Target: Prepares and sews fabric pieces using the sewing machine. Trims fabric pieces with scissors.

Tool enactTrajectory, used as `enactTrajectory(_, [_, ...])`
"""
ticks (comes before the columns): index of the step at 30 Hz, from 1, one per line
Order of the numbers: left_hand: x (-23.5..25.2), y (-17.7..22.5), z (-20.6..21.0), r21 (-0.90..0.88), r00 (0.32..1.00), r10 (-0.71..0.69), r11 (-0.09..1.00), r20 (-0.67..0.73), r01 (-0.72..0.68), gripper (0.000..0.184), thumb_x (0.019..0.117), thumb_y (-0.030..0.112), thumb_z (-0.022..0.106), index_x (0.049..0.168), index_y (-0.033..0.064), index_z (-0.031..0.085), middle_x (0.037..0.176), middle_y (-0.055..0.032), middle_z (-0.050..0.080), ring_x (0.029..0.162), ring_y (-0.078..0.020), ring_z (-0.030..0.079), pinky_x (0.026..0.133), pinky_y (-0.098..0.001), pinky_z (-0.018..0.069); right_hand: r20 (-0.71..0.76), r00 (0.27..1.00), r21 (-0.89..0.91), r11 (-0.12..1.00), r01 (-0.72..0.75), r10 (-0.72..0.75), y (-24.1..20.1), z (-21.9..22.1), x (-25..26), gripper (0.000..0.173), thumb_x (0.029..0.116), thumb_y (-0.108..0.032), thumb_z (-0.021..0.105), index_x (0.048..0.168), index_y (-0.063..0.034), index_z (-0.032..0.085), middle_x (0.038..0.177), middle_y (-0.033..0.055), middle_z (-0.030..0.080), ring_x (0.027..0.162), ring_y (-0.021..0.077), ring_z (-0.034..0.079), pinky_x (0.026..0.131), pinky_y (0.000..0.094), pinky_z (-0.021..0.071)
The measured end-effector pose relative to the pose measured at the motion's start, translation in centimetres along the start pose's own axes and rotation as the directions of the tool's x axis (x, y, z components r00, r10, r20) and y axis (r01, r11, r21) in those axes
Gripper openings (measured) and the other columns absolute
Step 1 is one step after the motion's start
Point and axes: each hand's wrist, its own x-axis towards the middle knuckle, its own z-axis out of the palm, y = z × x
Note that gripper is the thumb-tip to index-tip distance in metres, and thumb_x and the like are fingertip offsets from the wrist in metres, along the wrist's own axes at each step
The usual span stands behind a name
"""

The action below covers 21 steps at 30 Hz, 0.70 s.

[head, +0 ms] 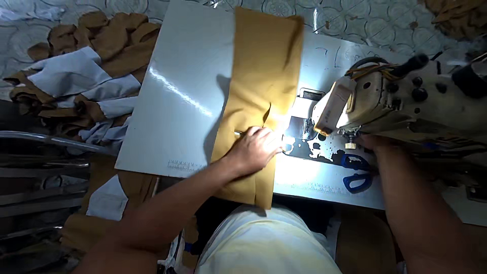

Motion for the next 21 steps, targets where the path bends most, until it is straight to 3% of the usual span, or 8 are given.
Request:
enactTrajectory(4, [-0.5, -5.4, -2.7, 0.053, 0.976, -0.206, 0.976, -0.071, 0.210, 0.031, 0.1065, 0.023, 0.049, 0.117, 0.0046, 0.072, 0.126, -0.0161, 0.069, 0.124, -0.0373, 0.061, 0.106, -0.0582, 0.0455, -0.169, 0.975, 0.056, 0.989, -0.134, 0.142, -4.5, -0.7, -1.4, 0.035, 0.1029, -0.002, 0.053, 0.129, 0.0205, 0.055, 0.135, 0.0413, 0.053, 0.132, 0.0502, 0.049, 0.113, 0.0599, 0.0324])
enactTrajectory(7, [-4.3, -7.8, -4.9, 0.099, 0.924, -0.357, 0.923, -0.137, 0.371, 0.037, 0.1072, 0.028, 0.048, 0.131, 0.0086, 0.067, 0.135, -0.0154, 0.065, 0.132, -0.0366, 0.056, 0.111, -0.0586, 0.0411, -0.008, 0.950, -0.246, 0.920, -0.304, 0.312, -8.5, -1.9, -3.3, 0.039, 0.1106, -0.010, 0.041, 0.133, 0.0206, 0.053, 0.141, 0.0426, 0.050, 0.137, 0.0574, 0.044, 0.112, 0.0690, 0.0291])
enactTrajectory(9, [-7.9, -6.4, -5.2, 0.092, 0.870, -0.460, 0.873, -0.176, 0.480, 0.042, 0.1065, 0.031, 0.048, 0.142, 0.0099, 0.059, 0.140, -0.0155, 0.062, 0.137, -0.0361, 0.052, 0.115, -0.0581, 0.0374, -0.198, 0.976, -0.247, 0.958, -0.145, 0.096, -6.7, -0.1, -4.1, 0.041, 0.1083, -0.014, 0.049, 0.123, 0.0237, 0.056, 0.131, 0.0464, 0.054, 0.131, 0.0606, 0.048, 0.108, 0.0730, 0.0320])
enactTrajectory(10, [-9.4, -5.1, -4.9, 0.079, 0.840, -0.505, 0.846, -0.199, 0.527, 0.044, 0.1055, 0.030, 0.050, 0.144, 0.0099, 0.057, 0.142, -0.0151, 0.062, 0.138, -0.0354, 0.052, 0.115, -0.0575, 0.0367, -0.392, 0.912, -0.151, 0.986, 0.067, -0.121, -5.0, 1.9, -4.3, 0.045, 0.1073, -0.019, 0.051, 0.122, 0.0224, 0.056, 0.126, 0.0448, 0.057, 0.126, 0.0565, 0.053, 0.107, 0.0685, 0.0372])
enactTrajectory(12, [-11.4, -1.4, -3.5, 0.002, 0.799, -0.556, 0.821, -0.227, 0.571, 0.047, 0.1009, 0.025, 0.056, 0.145, 0.0106, 0.056, 0.142, -0.0119, 0.062, 0.139, -0.0322, 0.051, 0.117, -0.0540, 0.0357, -0.546, 0.798, 0.051, 0.940, 0.337, -0.256, -5.5, 6.0, -5.7, 0.049, 0.1070, -0.036, 0.052, 0.130, 0.0062, 0.058, 0.126, 0.0281, 0.063, 0.117, 0.0321, 0.063, 0.101, 0.0472, 0.0512])
enactTrajectory(15, [-11.5, 4.4, -3.1, -0.198, 0.862, -0.502, 0.854, -0.071, 0.481, 0.046, 0.0992, 0.014, 0.060, 0.144, 0.0093, 0.058, 0.138, -0.0116, 0.065, 0.133, -0.0284, 0.056, 0.115, -0.0502, 0.0384, -0.494, 0.682, 0.013, 0.779, 0.626, -0.539, -10.9, 12.1, -9.9, 0.042, 0.1041, -0.026, 0.054, 0.132, 0.0027, 0.063, 0.135, 0.0263, 0.062, 0.126, 0.0354, 0.061, 0.106, 0.0503, 0.0497])
enactTrajectory(18, [-9.1, 3.9, -5.0, -0.319, 0.940, -0.325, 0.884, 0.108, 0.342, 0.036, 0.1048, 0.010, 0.051, 0.140, 0.0053, 0.060, 0.120, -0.0136, 0.071, 0.111, -0.0252, 0.069, 0.096, -0.0454, 0.0555, -0.361, 0.621, -0.112, 0.693, 0.712, -0.696, -15.1, 16.8, -12.3, 0.048, 0.1034, -0.036, 0.052, 0.140, -0.0065, 0.061, 0.144, 0.0223, 0.057, 0.130, 0.0414, 0.055, 0.104, 0.0601, 0.0452])
enactTrajectory(21, [-8.4, -1.4, -6.2, -0.007, 0.953, -0.301, 0.954, 0.018, 0.301, 0.039, 0.1027, 0.020, 0.057, 0.140, 0.0085, 0.062, 0.143, -0.0103, 0.063, 0.137, -0.0242, 0.055, 0.113, -0.0453, 0.0451, -0.272, 0.606, -0.229, 0.662, 0.713, -0.747, -15.7, 17.4, -11.7, 0.052, 0.1050, -0.043, 0.045, 0.145, -0.0125, 0.058, 0.147, 0.0171, 0.056, 0.134, 0.0401, 0.052, 0.103, 0.0625, 0.0426])
